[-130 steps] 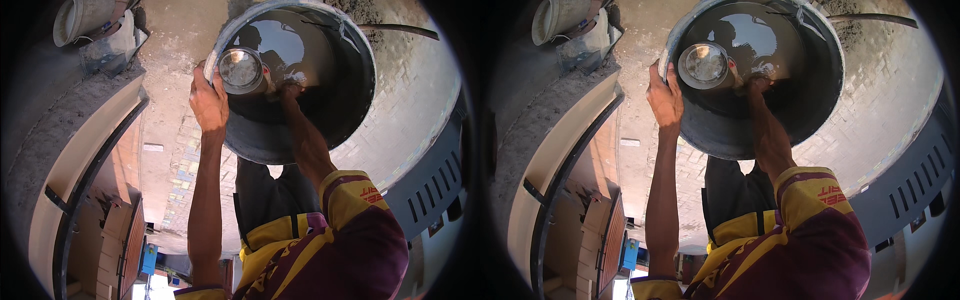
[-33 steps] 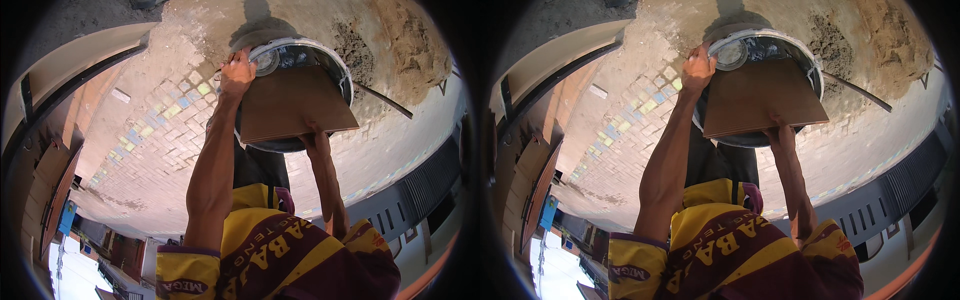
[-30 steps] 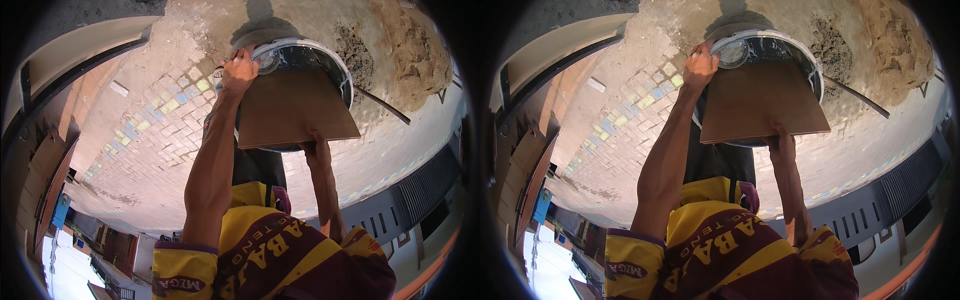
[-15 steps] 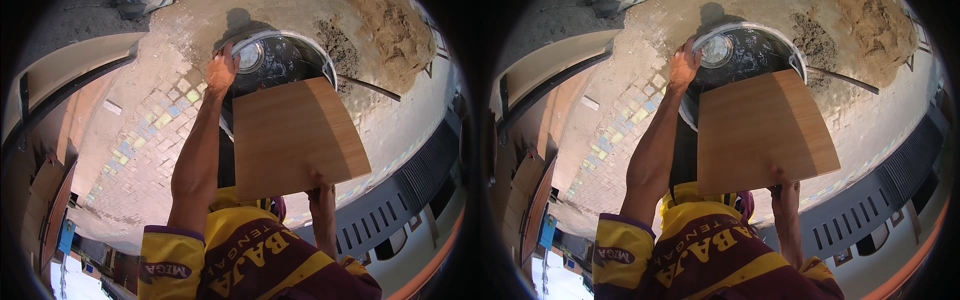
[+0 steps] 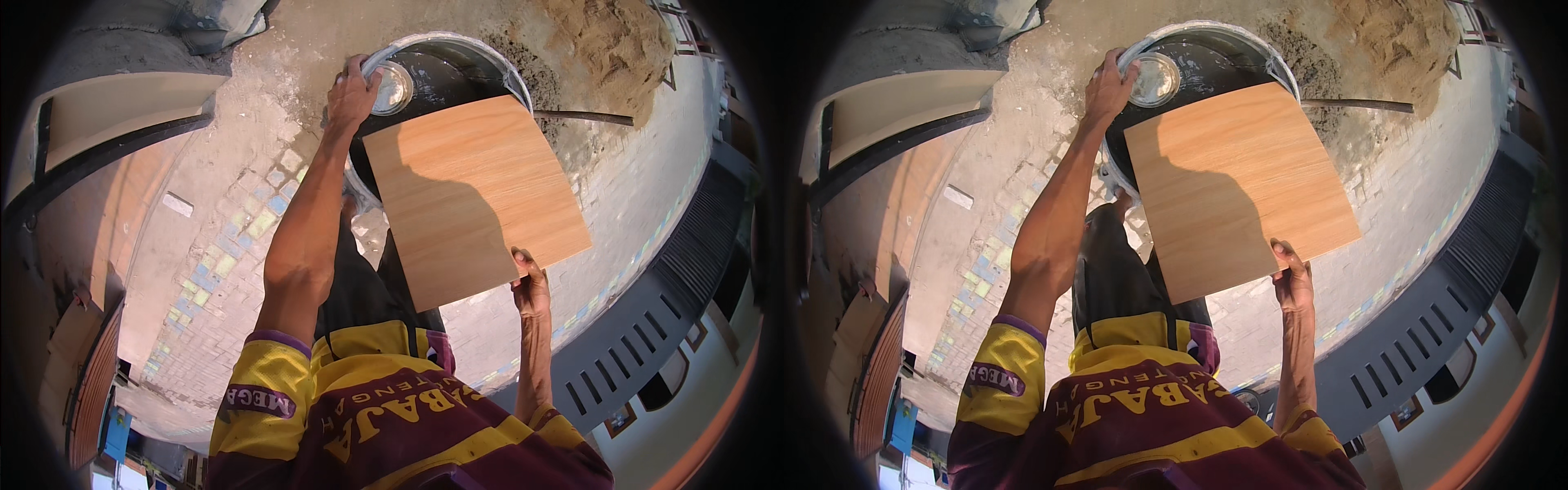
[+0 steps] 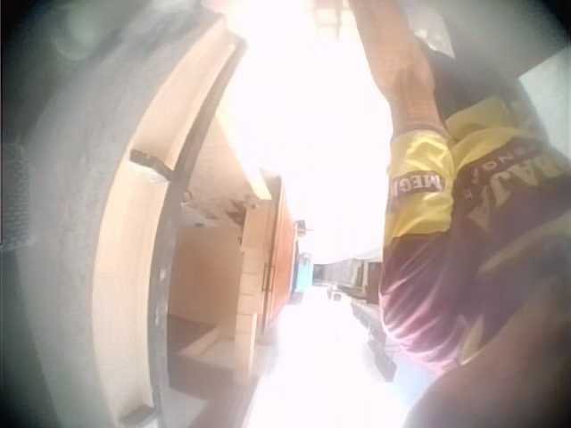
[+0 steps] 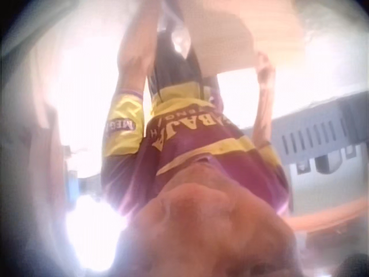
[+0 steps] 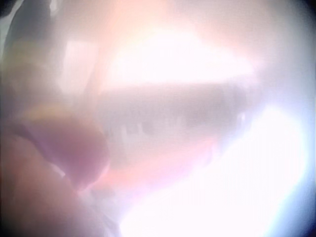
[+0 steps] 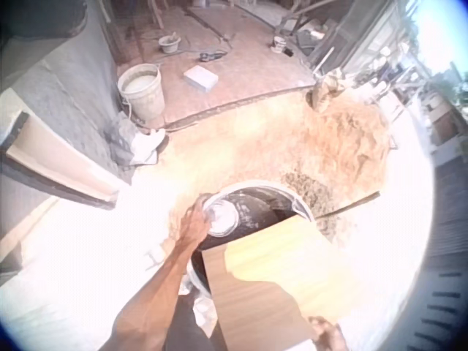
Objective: The person measures the floor area with a tape measure, then repeatedly picks up tiles from a bucket of water, carries them to a cardboard box, and places them inside. The person also handles a hammer and a bucket during the process.
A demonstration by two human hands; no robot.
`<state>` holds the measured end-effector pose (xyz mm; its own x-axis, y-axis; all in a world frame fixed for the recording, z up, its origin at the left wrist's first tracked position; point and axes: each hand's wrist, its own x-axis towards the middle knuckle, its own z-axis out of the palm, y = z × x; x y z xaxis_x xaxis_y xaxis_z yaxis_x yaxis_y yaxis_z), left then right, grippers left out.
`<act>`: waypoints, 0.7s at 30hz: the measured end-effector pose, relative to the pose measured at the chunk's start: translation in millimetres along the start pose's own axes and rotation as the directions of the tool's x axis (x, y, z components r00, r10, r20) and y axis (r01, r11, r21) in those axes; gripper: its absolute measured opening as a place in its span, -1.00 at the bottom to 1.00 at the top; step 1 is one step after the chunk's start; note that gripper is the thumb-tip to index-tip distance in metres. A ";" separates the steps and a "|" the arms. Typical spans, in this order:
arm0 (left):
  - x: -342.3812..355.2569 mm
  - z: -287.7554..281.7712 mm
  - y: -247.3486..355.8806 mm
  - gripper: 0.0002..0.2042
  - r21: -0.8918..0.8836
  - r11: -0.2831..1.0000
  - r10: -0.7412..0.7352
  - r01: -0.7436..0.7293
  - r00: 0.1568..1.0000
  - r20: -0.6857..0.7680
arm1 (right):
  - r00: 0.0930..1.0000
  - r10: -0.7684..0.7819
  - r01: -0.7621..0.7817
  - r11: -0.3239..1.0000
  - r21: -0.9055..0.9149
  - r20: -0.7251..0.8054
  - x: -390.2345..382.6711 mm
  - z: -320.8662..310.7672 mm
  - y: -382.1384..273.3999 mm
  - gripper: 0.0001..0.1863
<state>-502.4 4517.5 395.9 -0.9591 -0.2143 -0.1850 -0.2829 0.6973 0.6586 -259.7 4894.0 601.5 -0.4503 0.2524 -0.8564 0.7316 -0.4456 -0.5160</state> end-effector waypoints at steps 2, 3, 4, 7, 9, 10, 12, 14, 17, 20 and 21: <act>-25.1 -10.0 5.2 -0.42 -0.142 0.989 0.010 -0.042 0.976 -0.215 | 1.000 0.001 0.000 0.999 0.055 -0.023 6.3 -8.7 10.8 -0.75; -56.2 -11.2 16.3 -0.40 -0.210 0.976 -0.014 -0.052 0.953 -0.301 | 0.998 0.026 -0.031 0.994 0.104 0.057 18.5 -47.5 23.9 -0.68; -92.0 -12.2 21.4 -0.37 -0.265 0.962 -0.152 0.065 0.934 -0.322 | 0.986 0.055 -0.079 0.986 0.149 0.159 33.5 -72.9 29.7 -0.61; -231.0 0.1 35.5 -0.28 -0.453 0.760 -0.579 0.466 0.802 -0.148 | 0.995 -0.006 -0.004 0.995 0.097 0.104 34.8 -46.8 40.7 -0.46; -304.8 11.7 49.1 -0.24 -0.453 0.593 -0.684 0.666 0.714 0.154 | 0.983 0.013 -0.035 0.992 0.119 0.181 39.5 -44.8 48.7 -0.51; -322.1 8.1 68.3 -0.22 -0.456 0.414 -0.735 0.787 0.585 0.343 | 0.974 0.027 -0.057 0.990 0.127 0.227 47.9 -48.7 53.3 -0.53; -343.1 22.5 81.7 -0.22 -0.540 0.418 -0.692 0.731 0.641 0.332 | 0.961 0.066 -0.101 0.988 0.118 0.269 65.1 -69.2 61.7 -0.39; -346.2 40.6 78.4 -0.23 -0.570 0.441 -0.674 0.693 0.676 0.299 | 0.953 0.061 -0.097 0.989 0.107 0.295 70.7 -69.8 64.1 -0.39; -344.4 49.2 75.5 -0.24 -0.578 0.491 -0.678 0.652 0.703 0.217 | 0.928 0.101 -0.150 0.983 0.111 0.359 82.2 -72.4 67.1 -0.36; -347.8 58.4 76.2 -0.24 -0.606 0.546 -0.660 0.578 0.743 0.113 | 0.921 0.095 -0.118 0.992 0.038 0.379 91.0 -80.4 64.9 -0.30; -349.1 64.1 68.3 -0.24 -0.576 0.568 -0.664 0.587 0.741 0.101 | 0.929 0.099 -0.114 0.993 0.021 0.357 94.0 -85.7 59.3 -0.26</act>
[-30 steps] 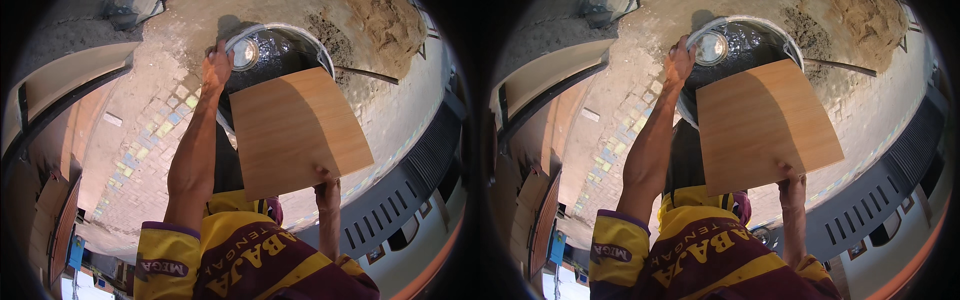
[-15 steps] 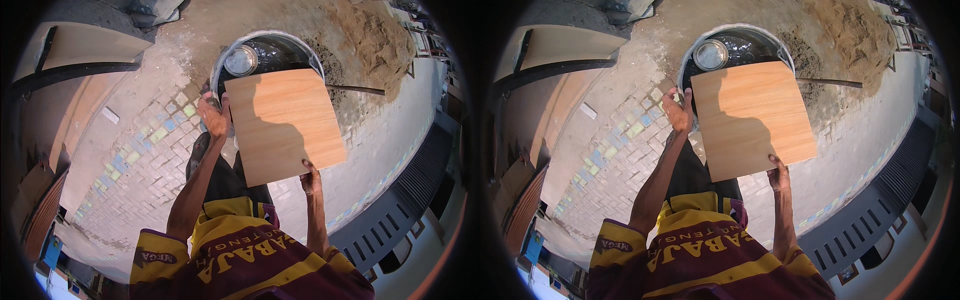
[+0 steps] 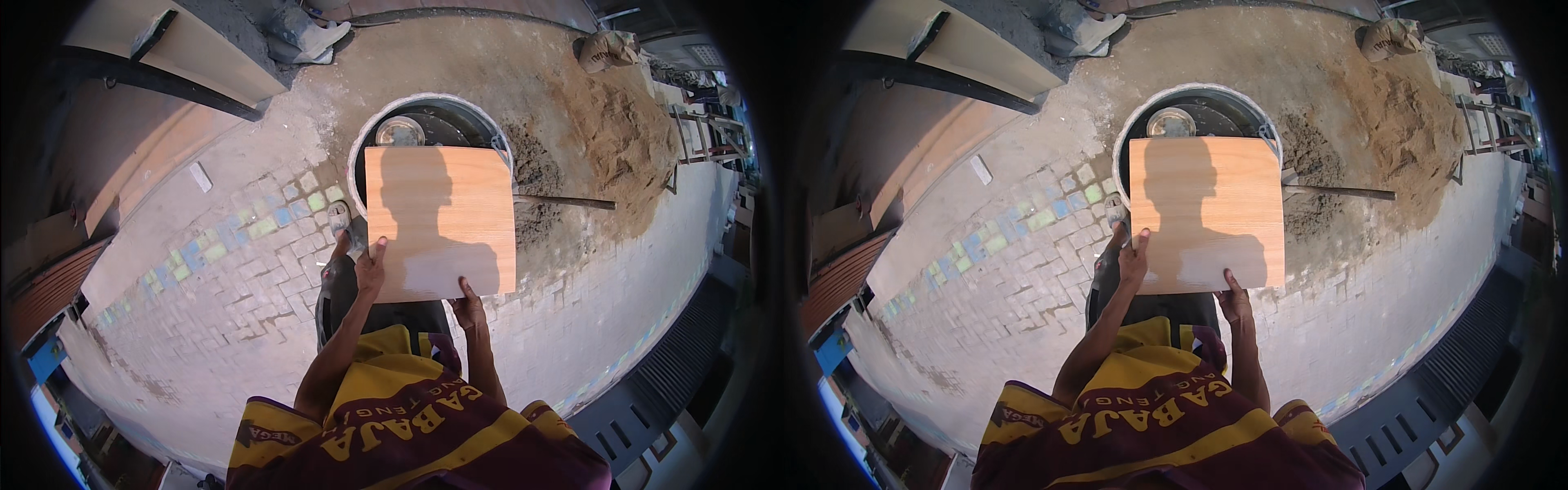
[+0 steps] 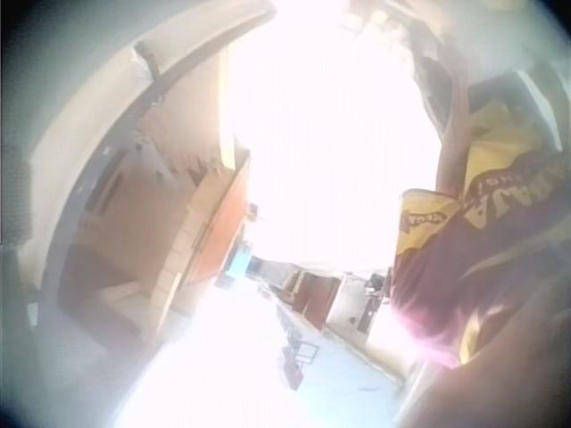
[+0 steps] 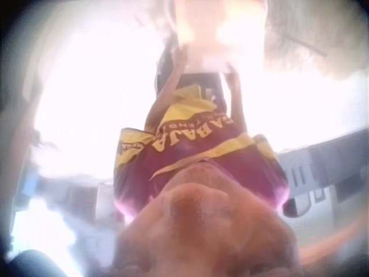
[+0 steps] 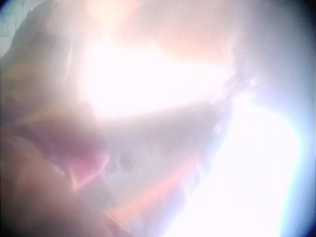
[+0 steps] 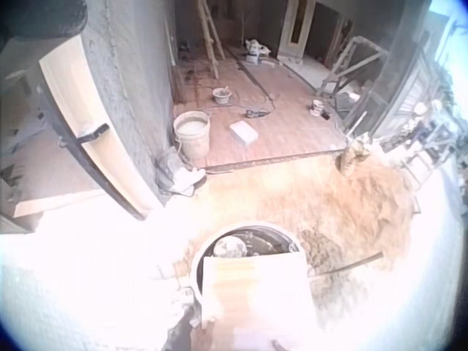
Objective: The person measures the floor area with a tape measure, then repeatedly picks up tiles from a bucket of water, carries them to a cardboard box, and places them inside. The person also handles a hammer and a bucket during the process.
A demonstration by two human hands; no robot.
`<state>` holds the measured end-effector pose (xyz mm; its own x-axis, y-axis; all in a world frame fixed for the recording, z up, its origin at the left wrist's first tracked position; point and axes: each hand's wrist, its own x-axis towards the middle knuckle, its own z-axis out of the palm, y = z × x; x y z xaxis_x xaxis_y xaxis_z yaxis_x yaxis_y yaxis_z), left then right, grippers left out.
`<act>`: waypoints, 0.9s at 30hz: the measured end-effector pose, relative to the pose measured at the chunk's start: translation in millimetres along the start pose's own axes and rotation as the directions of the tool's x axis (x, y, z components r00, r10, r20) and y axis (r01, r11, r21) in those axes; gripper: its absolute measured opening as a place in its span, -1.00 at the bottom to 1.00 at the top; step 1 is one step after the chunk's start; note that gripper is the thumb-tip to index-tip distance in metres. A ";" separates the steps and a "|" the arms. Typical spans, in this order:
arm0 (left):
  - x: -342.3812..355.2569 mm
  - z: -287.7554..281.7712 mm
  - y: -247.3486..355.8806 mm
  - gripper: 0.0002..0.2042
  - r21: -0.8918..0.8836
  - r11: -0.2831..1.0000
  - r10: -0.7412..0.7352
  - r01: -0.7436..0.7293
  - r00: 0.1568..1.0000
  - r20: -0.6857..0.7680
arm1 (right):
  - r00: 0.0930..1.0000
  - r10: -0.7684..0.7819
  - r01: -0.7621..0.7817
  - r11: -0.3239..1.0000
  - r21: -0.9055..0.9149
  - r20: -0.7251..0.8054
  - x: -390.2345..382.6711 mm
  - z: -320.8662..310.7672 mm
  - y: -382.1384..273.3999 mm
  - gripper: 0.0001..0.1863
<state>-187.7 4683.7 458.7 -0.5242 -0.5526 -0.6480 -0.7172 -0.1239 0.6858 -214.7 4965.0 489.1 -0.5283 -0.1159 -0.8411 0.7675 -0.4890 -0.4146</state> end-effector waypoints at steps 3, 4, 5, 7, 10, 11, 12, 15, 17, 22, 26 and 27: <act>-2.7 4.1 -0.4 -0.25 0.005 1.000 0.009 -0.009 0.999 -0.051 | 0.976 -0.134 0.096 0.973 -0.212 -0.172 -2.8 -39.9 -37.2 0.04; -5.6 -1.2 1.6 -0.25 0.011 1.000 0.029 -0.029 0.996 -0.090 | 0.951 -0.243 0.156 0.912 -0.379 -0.192 -6.5 -53.0 -54.5 0.00; -7.1 -0.6 5.1 -0.25 0.010 0.998 0.055 -0.054 0.992 -0.116 | 0.915 -0.346 0.176 0.804 -0.568 -0.206 -7.8 -65.8 -76.4 -0.09; -6.3 -0.8 5.5 -0.26 0.031 0.995 0.099 -0.095 0.985 -0.138 | 0.924 -0.374 0.222 0.698 -0.681 -0.082 10.3 -72.2 -115.3 -0.29; 1.0 5.8 -11.9 -0.27 0.055 0.994 0.099 -0.093 0.989 -0.114 | 0.973 -0.231 0.091 0.449 -0.889 -0.017 47.5 -58.0 -157.5 -0.31; 6.0 7.6 -17.1 -0.28 0.074 0.992 0.113 -0.106 0.988 -0.107 | 0.965 -0.261 0.103 0.407 -0.907 -0.007 56.3 -46.5 -158.6 -0.30; 10.9 9.5 -23.6 -0.30 0.015 0.993 0.121 -0.120 0.986 -0.114 | 0.956 -0.292 0.119 0.366 -0.923 0.007 65.7 -31.3 -158.0 -0.28; 6.3 6.9 -37.9 -0.34 -0.110 0.985 0.118 -0.136 0.980 -0.160 | 0.850 -0.525 0.157 0.331 -0.930 -0.043 59.0 16.9 -121.1 -0.24; -1.9 13.8 -15.8 -0.36 -0.167 0.972 0.132 -0.162 0.976 -0.175 | 0.877 -0.477 0.134 0.366 -0.921 -0.062 57.3 -0.8 -135.0 -0.18; -15.1 -24.3 5.2 -0.30 0.000 0.991 0.134 -0.136 0.982 -0.133 | 0.872 -0.487 0.137 0.355 -0.925 -0.058 30.2 -7.5 -115.0 -0.16; -34.9 -72.6 12.4 -0.31 -0.011 0.991 0.133 -0.133 0.990 -0.043 | 0.872 -0.489 0.175 0.345 -0.922 -0.017 -19.0 -7.1 -86.1 -0.21; -38.1 -83.2 11.3 -0.32 0.017 0.991 0.135 -0.135 0.990 -0.027 | 0.879 -0.475 0.156 0.342 -0.927 -0.028 -29.5 -13.4 -79.5 -0.21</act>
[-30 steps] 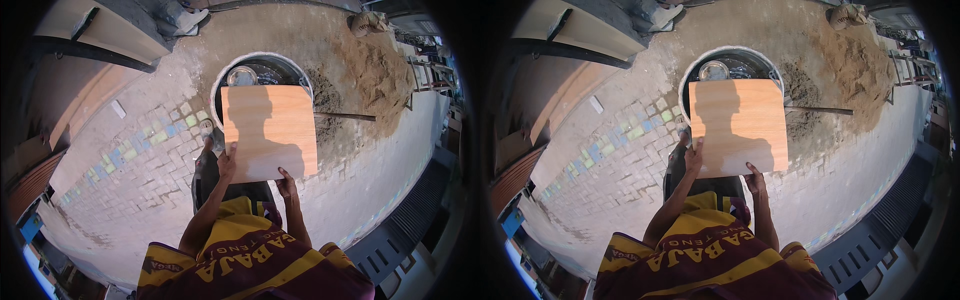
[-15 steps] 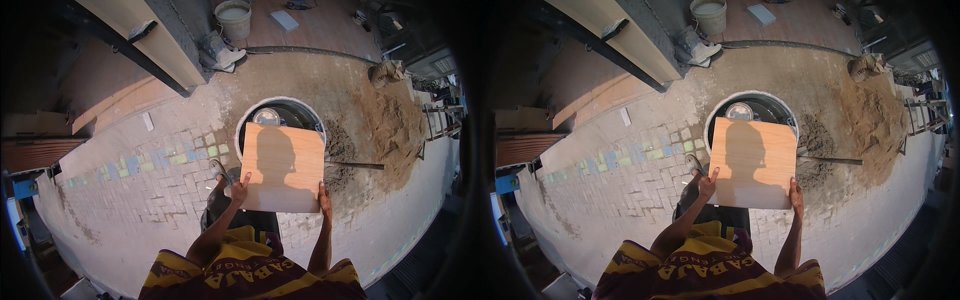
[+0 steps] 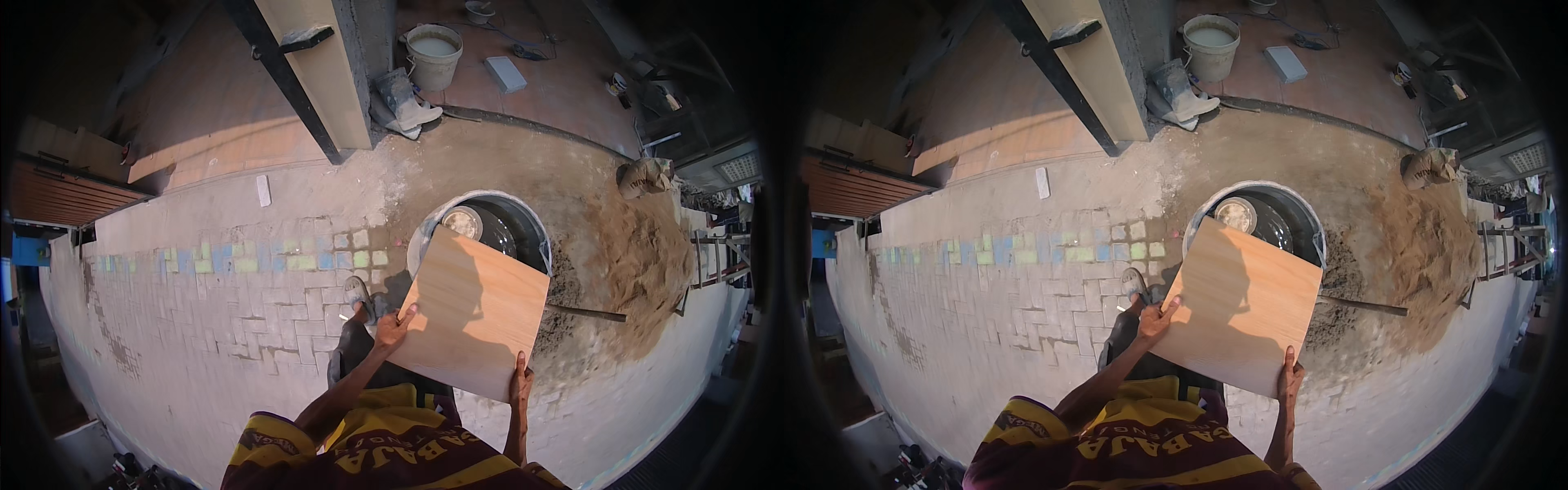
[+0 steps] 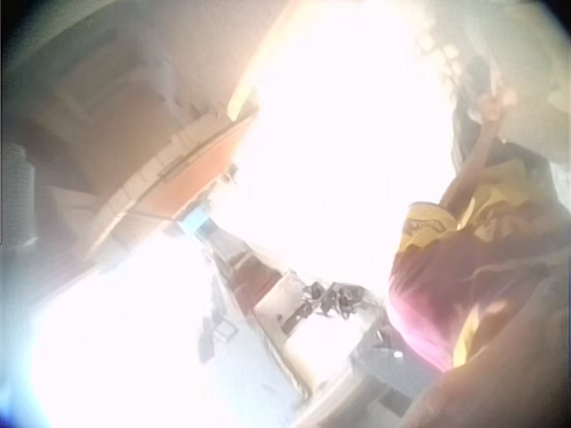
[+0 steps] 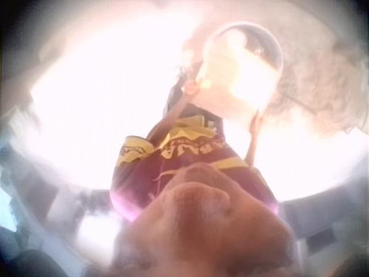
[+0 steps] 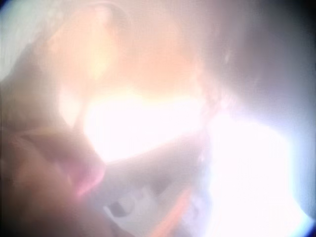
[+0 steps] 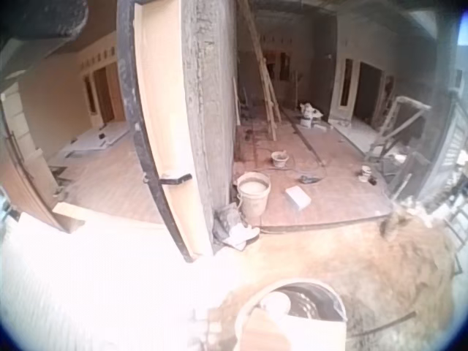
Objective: The person measures the floor area with a tape measure, then repeatedly picks up tiles from a bucket of water, carries them to a cardboard box, and places them inside. The person also handles a hammer and a bucket during the process.
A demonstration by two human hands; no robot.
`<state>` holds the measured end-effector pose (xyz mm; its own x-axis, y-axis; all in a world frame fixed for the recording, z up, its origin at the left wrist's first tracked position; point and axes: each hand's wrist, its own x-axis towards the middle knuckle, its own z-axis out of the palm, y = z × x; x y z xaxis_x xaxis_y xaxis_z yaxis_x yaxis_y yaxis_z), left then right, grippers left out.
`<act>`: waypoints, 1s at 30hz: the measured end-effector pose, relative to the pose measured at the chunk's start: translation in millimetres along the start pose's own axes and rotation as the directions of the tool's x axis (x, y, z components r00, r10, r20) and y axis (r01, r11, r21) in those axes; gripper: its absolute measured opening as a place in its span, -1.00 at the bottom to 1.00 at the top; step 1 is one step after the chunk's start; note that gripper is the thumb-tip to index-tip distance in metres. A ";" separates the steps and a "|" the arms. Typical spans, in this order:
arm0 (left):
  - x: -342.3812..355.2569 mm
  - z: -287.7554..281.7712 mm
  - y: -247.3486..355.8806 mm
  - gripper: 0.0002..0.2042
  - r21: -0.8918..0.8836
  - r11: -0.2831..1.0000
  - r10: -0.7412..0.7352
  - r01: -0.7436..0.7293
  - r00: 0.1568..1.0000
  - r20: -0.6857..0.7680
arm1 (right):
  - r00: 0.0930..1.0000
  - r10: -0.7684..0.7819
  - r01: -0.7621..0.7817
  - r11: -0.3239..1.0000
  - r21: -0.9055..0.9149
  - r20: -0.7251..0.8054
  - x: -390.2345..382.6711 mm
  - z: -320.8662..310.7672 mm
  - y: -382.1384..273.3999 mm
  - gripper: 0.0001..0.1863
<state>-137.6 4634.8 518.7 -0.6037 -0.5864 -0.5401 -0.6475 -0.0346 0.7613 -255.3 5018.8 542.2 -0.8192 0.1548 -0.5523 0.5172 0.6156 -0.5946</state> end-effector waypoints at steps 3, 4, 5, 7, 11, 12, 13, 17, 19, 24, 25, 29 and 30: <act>-10.5 -37.8 -34.1 -0.40 -0.105 0.989 0.116 -0.108 0.991 0.073 | 0.999 0.051 -0.051 0.999 0.008 0.017 -58.0 12.4 -25.7 -0.24; -19.4 -51.0 -17.6 -0.41 -0.132 0.990 0.056 -0.044 0.995 0.088 | 0.999 0.040 -0.041 0.999 0.028 0.011 -73.9 10.3 -34.7 -0.24; -33.0 -68.5 19.8 -0.42 -0.165 0.986 0.001 0.018 0.993 0.116 | 1.000 0.029 -0.029 0.999 0.044 -0.010 -87.1 6.2 -43.6 -0.24; -41.3 -104.1 28.2 -0.44 -0.202 0.975 -0.078 0.097 0.992 0.102 | 1.000 -0.001 0.002 0.998 0.063 -0.009 -114.4 22.5 -74.3 -0.24; -40.5 -176.1 8.2 -0.48 -0.271 0.957 -0.111 0.106 0.994 -0.001 | 0.997 -0.068 0.067 0.996 0.066 0.020 -144.6 80.1 -124.6 -0.24; -38.3 -197.1 4.3 -0.49 -0.298 0.949 -0.113 0.100 0.993 -0.026 | 0.995 -0.089 0.087 0.994 0.060 0.034 -147.5 96.5 -132.2 -0.23; -30.1 -220.3 -6.4 -0.49 -0.364 0.923 -0.133 0.123 0.991 -0.003 | 0.990 -0.127 0.124 0.991 0.053 0.063 -148.7 117.5 -140.3 -0.22; -3.5 -319.0 -53.0 -0.47 -0.455 0.889 -0.125 0.055 0.984 -0.125 | 0.961 -0.150 0.173 0.981 -0.083 0.232 -171.4 218.0 -203.4 -0.24; 14.8 -376.4 -70.7 -0.43 -0.411 0.911 -0.129 0.038 0.972 -0.196 | 0.948 -0.154 0.197 0.971 -0.133 0.278 -196.0 270.2 -243.8 -0.25; 73.2 -524.7 -113.2 -0.31 -0.161 0.972 -0.215 0.172 0.930 -0.298 | 0.916 -0.188 0.258 0.952 -0.162 0.355 -250.6 420.5 -344.3 -0.26; 80.4 -550.0 -73.2 -0.29 -0.227 0.954 -0.254 0.198 0.933 -0.254 | 0.923 -0.176 0.253 0.948 -0.195 0.343 -251.1 428.0 -354.5 -0.25; 140.9 -637.3 -93.1 -0.28 -0.096 0.978 -0.207 0.184 0.910 -0.360 | 0.874 -0.173 0.259 0.957 -0.134 0.454 -237.7 524.8 -399.1 -0.19; 160.4 -658.0 -92.6 -0.29 -0.092 0.983 -0.182 0.159 0.913 -0.364 | 0.868 -0.162 0.251 0.958 -0.134 0.470 -236.5 547.3 -418.2 -0.17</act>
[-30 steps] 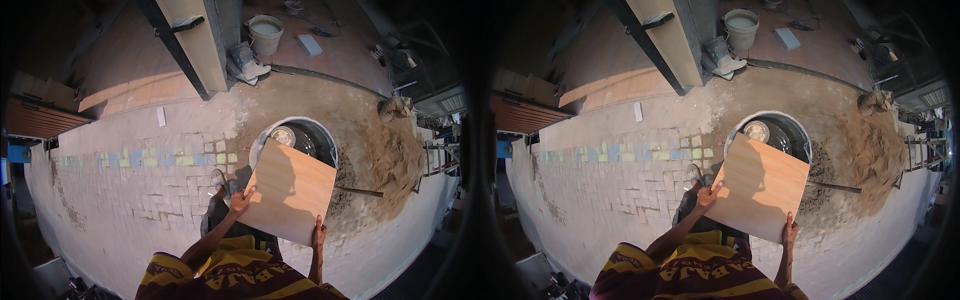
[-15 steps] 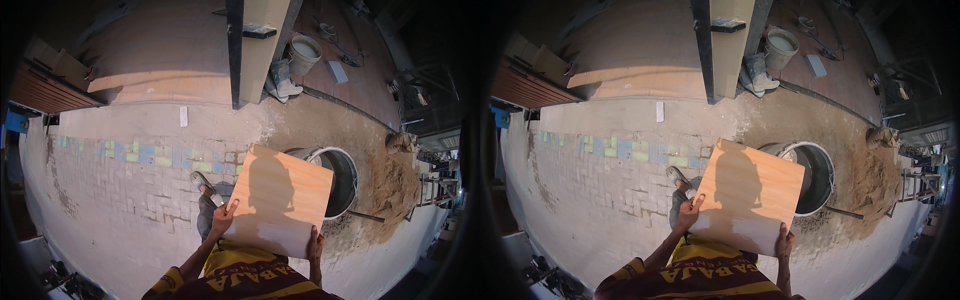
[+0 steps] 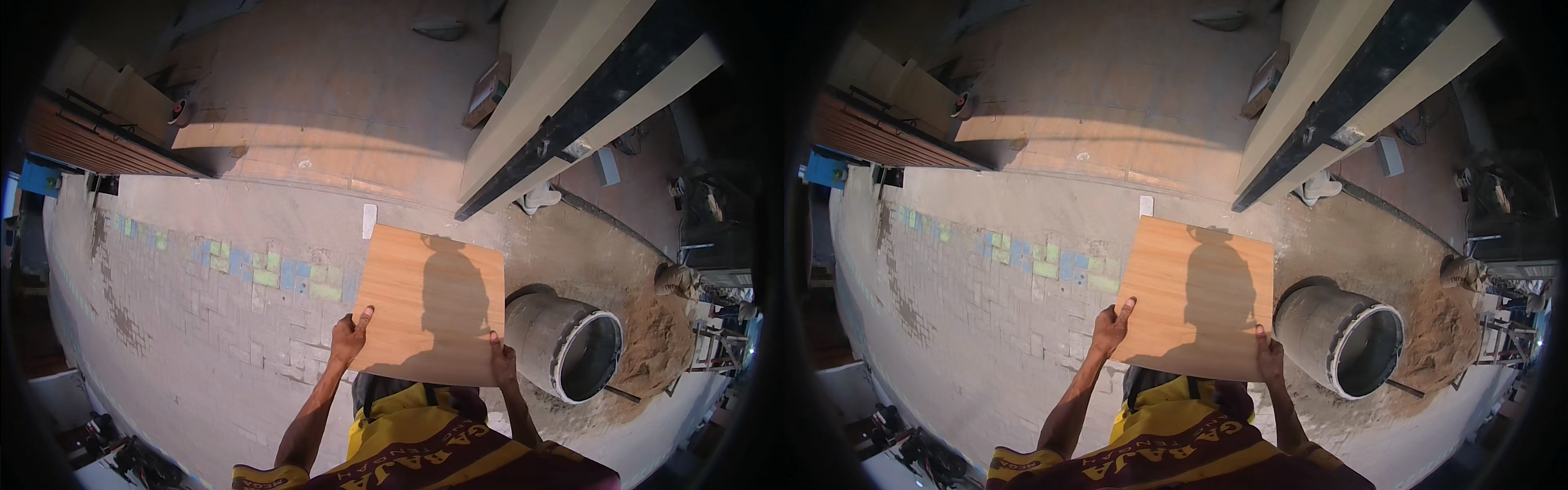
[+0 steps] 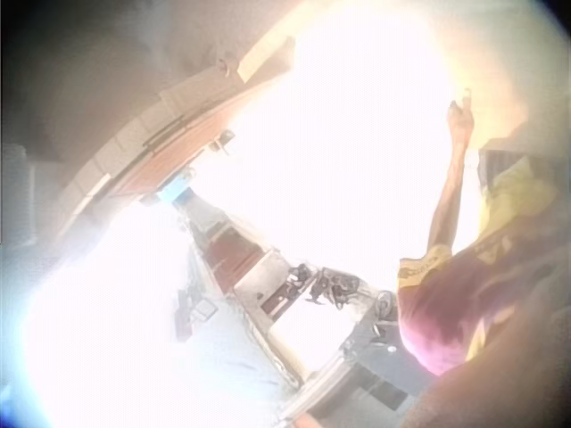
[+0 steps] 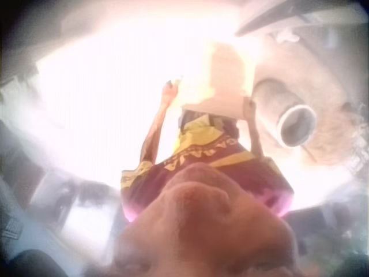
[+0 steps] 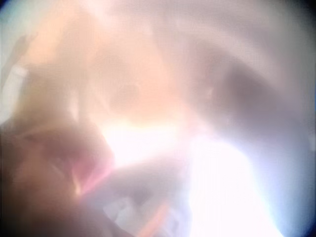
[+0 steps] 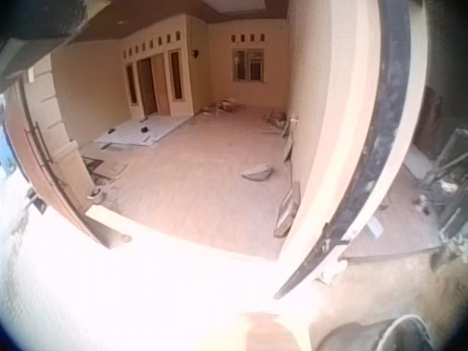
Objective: The person measures the floor area with a tape measure, then repeatedly picks up tiles from a bucket of water, carries them to a cardboard box, and places them inside. The person also handles a hammer and a bucket during the process.
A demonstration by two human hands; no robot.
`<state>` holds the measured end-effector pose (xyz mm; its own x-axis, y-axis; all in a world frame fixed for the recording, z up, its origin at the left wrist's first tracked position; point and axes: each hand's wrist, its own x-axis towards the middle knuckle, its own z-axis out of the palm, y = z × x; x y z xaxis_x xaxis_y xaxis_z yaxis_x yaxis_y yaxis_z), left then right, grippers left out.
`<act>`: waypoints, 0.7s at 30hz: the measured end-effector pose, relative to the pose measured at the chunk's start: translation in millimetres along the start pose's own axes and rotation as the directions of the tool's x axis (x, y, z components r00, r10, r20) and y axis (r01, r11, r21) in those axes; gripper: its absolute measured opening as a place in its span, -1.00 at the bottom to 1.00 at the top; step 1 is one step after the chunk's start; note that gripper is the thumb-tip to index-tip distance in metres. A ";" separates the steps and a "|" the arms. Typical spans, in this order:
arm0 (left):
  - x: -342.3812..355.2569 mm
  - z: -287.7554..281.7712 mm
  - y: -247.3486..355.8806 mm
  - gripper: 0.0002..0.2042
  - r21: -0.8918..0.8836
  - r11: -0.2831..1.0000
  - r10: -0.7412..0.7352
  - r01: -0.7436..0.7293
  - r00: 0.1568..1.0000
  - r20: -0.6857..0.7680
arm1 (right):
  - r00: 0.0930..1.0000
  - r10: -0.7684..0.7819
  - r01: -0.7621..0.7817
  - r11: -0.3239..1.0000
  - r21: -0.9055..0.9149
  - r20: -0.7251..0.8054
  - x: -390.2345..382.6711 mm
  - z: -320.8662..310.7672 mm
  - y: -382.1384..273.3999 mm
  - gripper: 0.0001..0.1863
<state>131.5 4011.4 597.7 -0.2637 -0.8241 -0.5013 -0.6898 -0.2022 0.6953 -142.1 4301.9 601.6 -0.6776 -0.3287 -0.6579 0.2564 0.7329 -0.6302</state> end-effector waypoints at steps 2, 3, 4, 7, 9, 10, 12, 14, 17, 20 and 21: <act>47.5 -21.3 19.0 -0.31 0.017 1.000 0.012 -0.013 1.000 0.021 | 0.998 0.043 -0.044 0.998 0.033 0.038 28.6 27.4 -38.4 -0.18; 69.7 -35.0 31.0 -0.31 0.037 0.999 -0.002 0.001 0.999 0.036 | 0.996 0.062 -0.065 0.997 0.049 0.059 45.0 39.4 -58.4 -0.19; 89.4 -49.0 51.0 -0.33 0.077 0.996 -0.055 0.050 0.997 0.062 | 0.992 0.093 -0.099 0.993 0.061 0.087 58.4 48.1 -77.0 -0.18; 156.8 -57.8 69.1 -0.36 0.052 0.954 0.300 -0.295 0.938 -0.177 | 0.993 0.046 -0.064 0.983 0.171 0.105 121.4 92.9 -115.3 -0.20; 202.2 -75.5 88.3 -0.38 0.063 0.975 0.220 -0.213 0.964 -0.149 | 0.996 0.005 -0.018 0.989 0.148 0.090 155.6 113.7 -167.8 -0.20; 225.4 -88.2 100.7 -0.39 0.073 0.982 0.184 -0.175 0.973 -0.142 | 0.996 0.003 -0.014 0.992 0.122 0.093 161.7 117.7 -189.7 -0.20; 253.2 -109.3 177.7 -0.38 0.355 0.911 -0.264 0.209 0.958 0.112 | 0.963 0.198 -0.187 0.979 -0.075 0.183 188.2 102.4 -200.7 -0.13; 288.8 -126.2 192.8 -0.44 0.155 0.984 -0.106 0.094 0.991 0.077 | 0.944 0.231 -0.197 0.967 -0.160 0.235 220.6 119.9 -252.7 -0.09; 350.5 -145.6 242.7 -0.42 0.219 0.975 -0.068 0.036 0.988 0.141 | 0.929 0.281 -0.251 0.957 -0.147 0.240 253.1 134.9 -323.9 -0.07; 428.7 -142.1 294.2 -0.46 0.407 0.913 -0.064 -0.038 0.970 0.235 | 0.963 0.205 -0.222 0.971 0.083 0.177 274.4 150.3 -358.6 -0.07; 456.1 -135.6 311.1 -0.47 0.449 0.889 -0.036 -0.094 0.961 0.273 | 0.979 0.156 -0.181 0.964 0.195 0.134 284.5 156.9 -368.7 -0.08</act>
<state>-111.9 3500.9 655.2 -0.4125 -0.6409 -0.6473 -0.8909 0.1355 0.4335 -321.3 3844.7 582.1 -0.5305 -0.2871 -0.7976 0.5038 0.6498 -0.5691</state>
